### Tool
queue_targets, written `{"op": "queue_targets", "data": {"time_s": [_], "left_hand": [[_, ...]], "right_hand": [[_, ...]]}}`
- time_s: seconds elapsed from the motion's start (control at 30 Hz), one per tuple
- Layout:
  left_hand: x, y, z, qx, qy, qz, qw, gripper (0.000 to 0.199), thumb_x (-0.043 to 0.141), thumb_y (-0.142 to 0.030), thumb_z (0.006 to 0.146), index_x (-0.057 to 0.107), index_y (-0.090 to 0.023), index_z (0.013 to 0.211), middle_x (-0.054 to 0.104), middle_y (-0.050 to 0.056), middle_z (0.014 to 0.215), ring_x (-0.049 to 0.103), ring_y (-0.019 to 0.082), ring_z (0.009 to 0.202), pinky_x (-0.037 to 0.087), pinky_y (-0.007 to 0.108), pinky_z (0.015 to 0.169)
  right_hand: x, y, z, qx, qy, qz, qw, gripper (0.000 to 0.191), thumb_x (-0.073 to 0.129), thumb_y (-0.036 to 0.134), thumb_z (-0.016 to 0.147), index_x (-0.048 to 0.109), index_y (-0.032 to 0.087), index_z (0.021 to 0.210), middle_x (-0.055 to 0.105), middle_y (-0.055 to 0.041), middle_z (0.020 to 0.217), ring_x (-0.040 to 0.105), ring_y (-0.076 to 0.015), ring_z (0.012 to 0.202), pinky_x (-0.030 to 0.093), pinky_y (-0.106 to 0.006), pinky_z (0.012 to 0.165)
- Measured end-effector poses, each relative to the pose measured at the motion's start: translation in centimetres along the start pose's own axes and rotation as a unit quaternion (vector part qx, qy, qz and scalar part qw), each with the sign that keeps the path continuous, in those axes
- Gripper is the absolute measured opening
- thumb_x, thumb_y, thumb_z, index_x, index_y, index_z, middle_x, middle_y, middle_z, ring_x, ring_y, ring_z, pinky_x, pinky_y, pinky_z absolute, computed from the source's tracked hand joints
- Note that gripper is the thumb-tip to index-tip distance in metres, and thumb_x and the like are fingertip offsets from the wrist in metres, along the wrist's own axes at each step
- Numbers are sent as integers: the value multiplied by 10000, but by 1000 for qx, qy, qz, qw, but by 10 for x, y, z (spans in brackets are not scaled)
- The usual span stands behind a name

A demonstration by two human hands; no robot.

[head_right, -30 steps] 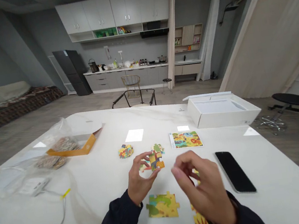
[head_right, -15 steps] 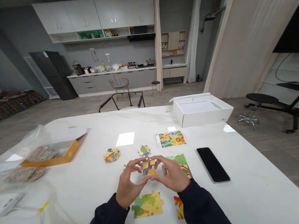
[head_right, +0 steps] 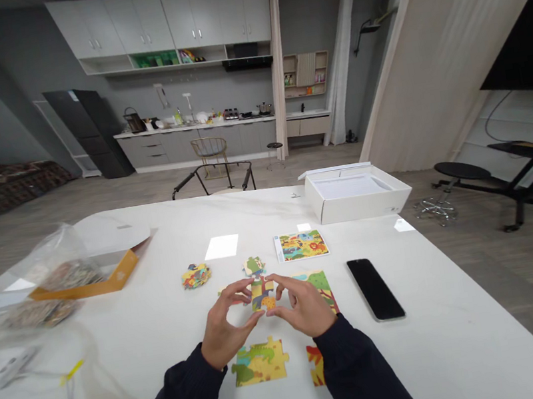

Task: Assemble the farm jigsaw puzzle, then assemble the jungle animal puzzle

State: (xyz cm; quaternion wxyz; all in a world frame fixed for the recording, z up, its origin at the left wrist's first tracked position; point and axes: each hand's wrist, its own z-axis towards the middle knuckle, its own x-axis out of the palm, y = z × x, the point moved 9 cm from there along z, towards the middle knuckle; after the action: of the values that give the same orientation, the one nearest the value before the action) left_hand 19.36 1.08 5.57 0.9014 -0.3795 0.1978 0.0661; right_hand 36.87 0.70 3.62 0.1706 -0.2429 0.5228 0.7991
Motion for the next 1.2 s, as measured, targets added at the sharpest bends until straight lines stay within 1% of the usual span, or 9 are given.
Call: {"op": "queue_targets", "data": {"time_s": [0.43,0.53,0.63,0.7,0.8,0.9,0.97,1.07,1.2], "left_hand": [[-1,-4,1,17,5,26,1000,380,749,-182,857,565,-236,1185,644,115,1314,673,187,912,586,348,758],[3,-2,1,11,20,23,999,354,736,-188,867,571,-237,1177,641,121,1314,670,218,1022,583,348,772],[4,4,6,4,66,31,997,282,747,-214,861,606,-237,1104,649,113,1284,628,255,1170,585,364,836],[-8,16,9,-8,83,54,995,272,774,-248,841,623,-235,1066,665,102,1239,616,266,1195,577,399,906],[-55,48,6,-51,53,103,992,286,786,-326,831,642,-229,1058,686,94,1181,635,271,1154,582,409,880],[-108,82,-18,-92,35,131,987,274,775,-394,834,684,-229,1033,690,92,1176,649,274,1138,592,380,819],[-132,98,-41,-117,41,138,983,253,770,-412,838,724,-239,1017,686,89,1186,657,269,1128,596,367,813],[-140,104,-70,-134,71,127,980,215,770,-407,846,771,-260,1002,691,85,1171,658,258,1116,587,388,896],[-115,94,-81,-124,129,94,979,216,825,-391,806,805,-294,998,685,85,1184,624,255,1111,533,436,1011]], "right_hand": [[0,5,1,13,6,-26,1000,670,800,488,828,562,285,1420,641,72,719,352,-87,481,365,-233,538],[2,2,1,15,11,-19,1000,665,803,485,827,572,276,1414,638,72,706,349,-84,475,362,-233,535],[4,-4,0,24,18,-20,999,707,811,481,819,551,277,1444,643,72,707,359,-85,479,362,-228,531],[5,-10,-1,36,16,-23,999,765,809,485,816,508,260,1483,645,69,700,379,-91,486,364,-226,526],[1,-17,-3,53,3,-37,998,704,754,479,862,506,235,1474,625,66,663,426,-107,502,373,-228,529],[-2,-18,-3,50,-1,-55,997,515,669,459,926,587,234,1382,598,63,637,465,-116,516,392,-235,548],[-1,-17,-3,47,3,-64,997,459,640,456,943,613,230,1342,585,62,631,489,-121,528,402,-241,561],[1,-16,-3,44,10,-77,996,430,625,459,952,628,223,1312,573,59,635,512,-127,545,405,-249,573],[1,-12,-3,41,30,-86,995,413,604,467,967,635,221,1297,560,55,637,495,-130,539,401,-256,571]]}}
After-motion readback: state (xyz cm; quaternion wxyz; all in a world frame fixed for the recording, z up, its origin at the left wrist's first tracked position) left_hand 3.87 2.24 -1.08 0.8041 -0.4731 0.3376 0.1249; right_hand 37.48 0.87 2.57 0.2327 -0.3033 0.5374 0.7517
